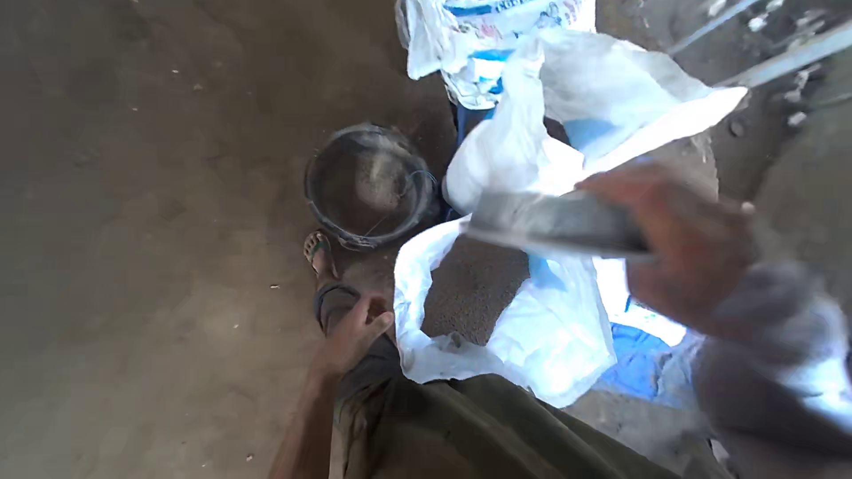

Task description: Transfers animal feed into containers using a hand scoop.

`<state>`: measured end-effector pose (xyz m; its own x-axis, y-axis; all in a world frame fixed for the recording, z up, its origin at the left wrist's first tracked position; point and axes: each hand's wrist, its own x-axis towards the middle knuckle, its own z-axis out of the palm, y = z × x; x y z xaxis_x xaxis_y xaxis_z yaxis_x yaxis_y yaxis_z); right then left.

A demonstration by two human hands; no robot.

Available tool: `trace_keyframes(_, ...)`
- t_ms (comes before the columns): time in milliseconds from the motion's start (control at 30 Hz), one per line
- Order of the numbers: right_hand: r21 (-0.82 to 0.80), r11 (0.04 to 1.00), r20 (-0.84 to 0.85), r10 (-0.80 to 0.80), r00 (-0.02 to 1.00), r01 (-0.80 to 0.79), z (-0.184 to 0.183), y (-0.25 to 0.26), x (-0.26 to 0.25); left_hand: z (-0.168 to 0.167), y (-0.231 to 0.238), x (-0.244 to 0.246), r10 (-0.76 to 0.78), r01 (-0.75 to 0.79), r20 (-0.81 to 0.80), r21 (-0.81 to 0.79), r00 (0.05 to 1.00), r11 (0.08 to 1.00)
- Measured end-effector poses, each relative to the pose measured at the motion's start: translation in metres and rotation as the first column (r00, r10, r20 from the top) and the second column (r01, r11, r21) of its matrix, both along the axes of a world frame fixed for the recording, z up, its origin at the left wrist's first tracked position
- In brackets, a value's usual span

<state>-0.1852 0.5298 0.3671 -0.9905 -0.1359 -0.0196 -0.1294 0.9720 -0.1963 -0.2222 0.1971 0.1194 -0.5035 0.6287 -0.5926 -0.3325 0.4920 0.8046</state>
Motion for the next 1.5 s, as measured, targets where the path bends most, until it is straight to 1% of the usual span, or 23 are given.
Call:
trace_keyframes(33,-0.039,0.997,0.164,-0.056,0.985,0.063,-0.019,-0.007,0.016,0.007,0.014,0.0,-0.036,0.037,0.03,-0.033,0.999,0.999)
trace_keyframes(67,-0.06,0.99,0.314,-0.103,0.944,0.128,-0.055,-0.01,0.025,0.011,0.026,-0.001,-0.065,0.069,0.054,-0.078,0.996,0.995)
trace_keyframes(100,-0.08,0.974,0.448,-0.155,0.88,0.213,-0.102,-0.008,0.029,0.014,0.035,-0.001,-0.083,0.089,0.052,-0.122,0.995,0.989)
trace_keyframes(133,-0.08,0.947,0.544,-0.219,0.81,0.31,-0.156,-0.003,0.033,0.016,0.041,0.0,-0.093,0.096,0.027,-0.15,0.995,0.984)
trace_keyframes(167,-0.061,0.912,0.571,-0.3,0.764,0.405,-0.209,0.005,0.036,0.017,0.045,0.003,-0.101,0.097,-0.013,-0.162,0.995,0.982)
trace_keyframes(233,-0.022,0.836,0.499,-0.466,0.731,0.548,-0.298,0.024,0.045,0.02,0.052,0.007,-0.109,0.096,-0.079,-0.16,0.991,0.982)
trace_keyframes(300,0.001,0.776,0.407,-0.577,0.708,0.631,-0.365,0.039,0.052,0.015,0.053,0.014,-0.085,0.071,-0.142,-0.103,0.986,0.992)
trace_keyframes(333,0.023,0.751,0.419,-0.606,0.676,0.659,-0.386,0.043,0.053,0.011,0.053,0.018,-0.051,0.04,-0.179,-0.064,0.982,0.997)
trace_keyframes(400,0.075,0.732,0.577,-0.586,0.569,0.678,-0.402,0.044,0.046,0.002,0.054,0.024,0.035,-0.031,-0.226,0.022,0.974,0.999)
trace_keyframes(533,-0.019,0.699,0.809,-0.409,0.422,0.715,-0.441,0.04,0.057,-0.007,0.055,0.03,0.16,-0.114,-0.235,0.199,0.959,0.973)
trace_keyframes(600,-0.066,0.641,0.876,-0.329,0.352,0.765,-0.459,0.033,0.066,-0.009,0.057,0.032,0.177,-0.121,-0.228,0.236,0.957,0.964)
trace_keyframes(733,-0.087,0.526,0.955,-0.198,0.222,0.846,-0.48,0.015,0.083,-0.007,0.058,0.03,0.14,-0.087,-0.227,0.231,0.964,0.969)
trace_keyframes(833,-0.048,0.412,0.983,-0.141,0.115,0.91,-0.469,0.009,0.082,-0.002,0.053,0.023,0.063,-0.022,-0.249,0.165,0.966,0.986)
trace_keyframes(900,-0.026,0.359,0.989,-0.127,0.076,0.933,-0.46,0.006,0.082,0.0,0.05,0.018,-0.003,0.035,-0.255,0.121,0.967,0.992)
trace_keyframes(933,-0.027,0.338,0.988,-0.136,0.077,0.941,-0.454,0.007,0.082,0.002,0.051,0.016,-0.039,0.066,-0.255,0.095,0.966,0.993)
trace_keyframes(1000,-0.07,0.269,0.977,-0.175,0.12,0.961,-0.442,0.016,0.08,0.004,0.053,0.013,-0.097,0.113,-0.253,0.051,0.962,0.992)
trace_keyframes(1067,-0.124,0.213,0.948,-0.264,0.179,0.969,-0.434,0.024,0.078,0.005,0.052,0.008,-0.129,0.139,-0.25,0.02,0.959,0.99)
trace_keyframes(1100,-0.153,0.197,0.929,-0.305,0.209,0.968,-0.433,0.028,0.079,0.006,0.051,0.006,-0.137,0.143,-0.241,0.005,0.961,0.99)
trace_keyframes(1167,-0.186,0.199,0.903,-0.351,0.248,0.962,-0.43,0.037,0.083,0.006,0.049,0.005,-0.134,0.135,-0.206,-0.011,0.969,0.991)
trace_keyframes(1233,-0.194,0.218,0.883,-0.386,0.267,0.956,-0.42,0.049,0.08,0.006,0.046,0.003,-0.092,0.099,-0.152,0.034,0.984,0.995)
trace_keyframes(1333,-0.215,0.233,0.864,-0.407,0.296,0.948,-0.389,0.062,0.073,0.007,0.037,0.002,-0.001,0.006,-0.081,0.071,0.997,0.997)
trace_keyframes(1433,-0.247,0.194,0.861,-0.406,0.307,0.949,-0.36,0.071,0.077,-0.009,0.014,-0.002,0.1,-0.095,-0.07,0.071,0.993,0.993)
trace_keyframes(1500,-0.318,0.129,0.849,-0.402,0.343,0.939,-0.343,0.074,0.082,-0.019,-0.004,-0.008,0.191,-0.188,-0.074,0.042,0.979,0.981)
